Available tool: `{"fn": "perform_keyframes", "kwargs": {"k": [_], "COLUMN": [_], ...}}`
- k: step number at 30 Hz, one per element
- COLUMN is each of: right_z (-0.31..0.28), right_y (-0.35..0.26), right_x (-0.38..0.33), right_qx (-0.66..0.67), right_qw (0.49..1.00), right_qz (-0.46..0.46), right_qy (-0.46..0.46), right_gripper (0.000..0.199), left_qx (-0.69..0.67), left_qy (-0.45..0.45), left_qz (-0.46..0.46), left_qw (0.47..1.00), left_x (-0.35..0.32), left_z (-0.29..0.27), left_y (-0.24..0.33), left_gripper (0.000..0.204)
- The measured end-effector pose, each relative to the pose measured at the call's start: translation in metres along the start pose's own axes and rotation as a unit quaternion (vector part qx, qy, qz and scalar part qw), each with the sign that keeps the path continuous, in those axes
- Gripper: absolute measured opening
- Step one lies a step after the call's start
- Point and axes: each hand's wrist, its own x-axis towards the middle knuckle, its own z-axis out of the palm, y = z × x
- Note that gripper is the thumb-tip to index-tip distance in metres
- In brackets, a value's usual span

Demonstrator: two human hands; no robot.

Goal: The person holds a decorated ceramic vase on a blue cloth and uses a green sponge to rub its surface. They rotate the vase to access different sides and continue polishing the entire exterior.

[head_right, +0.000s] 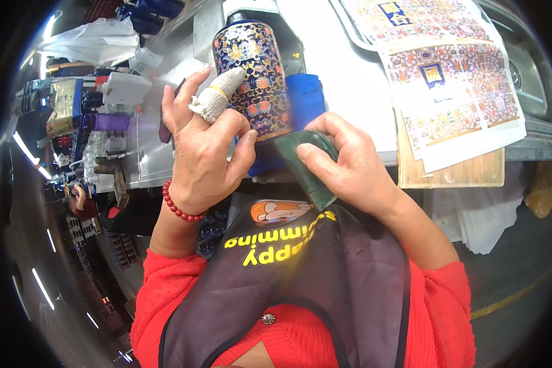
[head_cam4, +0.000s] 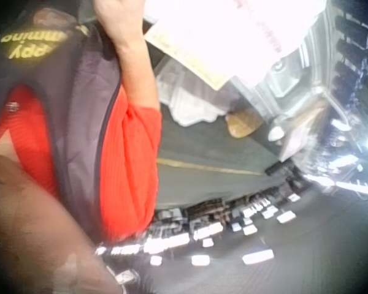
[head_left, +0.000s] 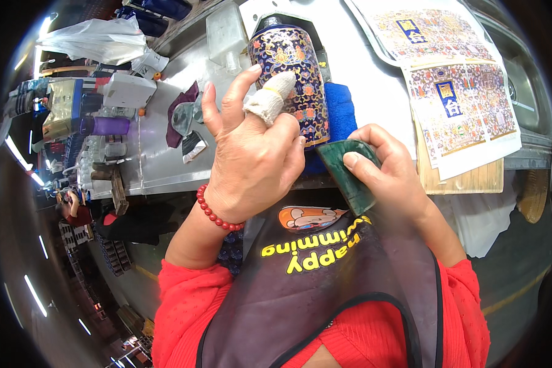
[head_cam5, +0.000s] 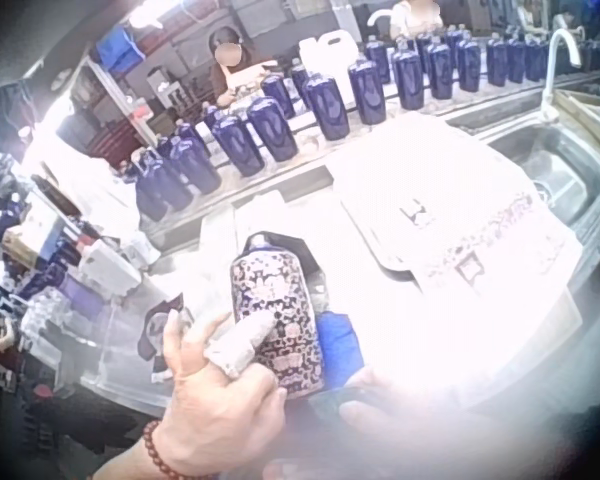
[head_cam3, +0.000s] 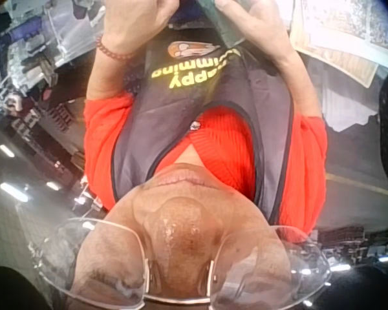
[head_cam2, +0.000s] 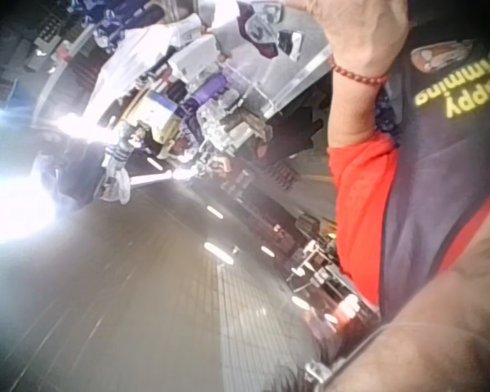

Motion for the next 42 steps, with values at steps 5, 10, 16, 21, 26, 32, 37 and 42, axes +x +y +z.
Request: {"fn": "perform_keyframes", "kwargs": {"k": [5,10,16,21,26,32,37,42], "right_z": [0.002,0.003,0.004,0.004,0.005,0.005,0.005,0.005], "right_y": [-0.001,-0.003,-0.006,-0.007,-0.008,-0.009,-0.008,-0.008], "right_x": [0.001,0.001,0.001,0.000,0.000,0.000,0.000,0.000], "right_qx": [-0.014,-0.027,-0.044,-0.065,-0.082,-0.067,-0.028,-0.001], "right_qw": [1.000,1.000,0.999,0.997,0.995,0.997,0.999,1.000], "right_qz": [-0.026,-0.015,-0.032,-0.038,-0.044,-0.036,-0.022,-0.008], "right_qy": [0.002,0.002,0.009,0.016,0.021,0.017,0.008,0.007], "right_gripper": [0.012,0.013,0.013,0.014,0.014,0.013,0.013,0.013], "left_qx": [-0.041,-0.068,-0.117,-0.120,-0.126,-0.173,-0.192,-0.230], "left_qy": [0.010,0.021,0.035,0.041,0.039,0.047,0.066,0.061], "left_qz": [-0.020,-0.033,-0.061,-0.086,-0.105,-0.109,-0.105,-0.123], "left_qw": [0.999,0.997,0.991,0.988,0.986,0.978,0.973,0.963], "left_x": [-0.006,-0.011,-0.013,-0.014,-0.014,-0.016,-0.019,-0.024], "left_z": [0.004,0.009,0.019,0.020,0.023,0.032,0.038,0.040], "left_y": [-0.002,-0.004,-0.003,0.001,0.005,0.000,-0.003,-0.008], "left_gripper": [0.013,0.017,0.026,0.029,0.032,0.039,0.040,0.039]}}
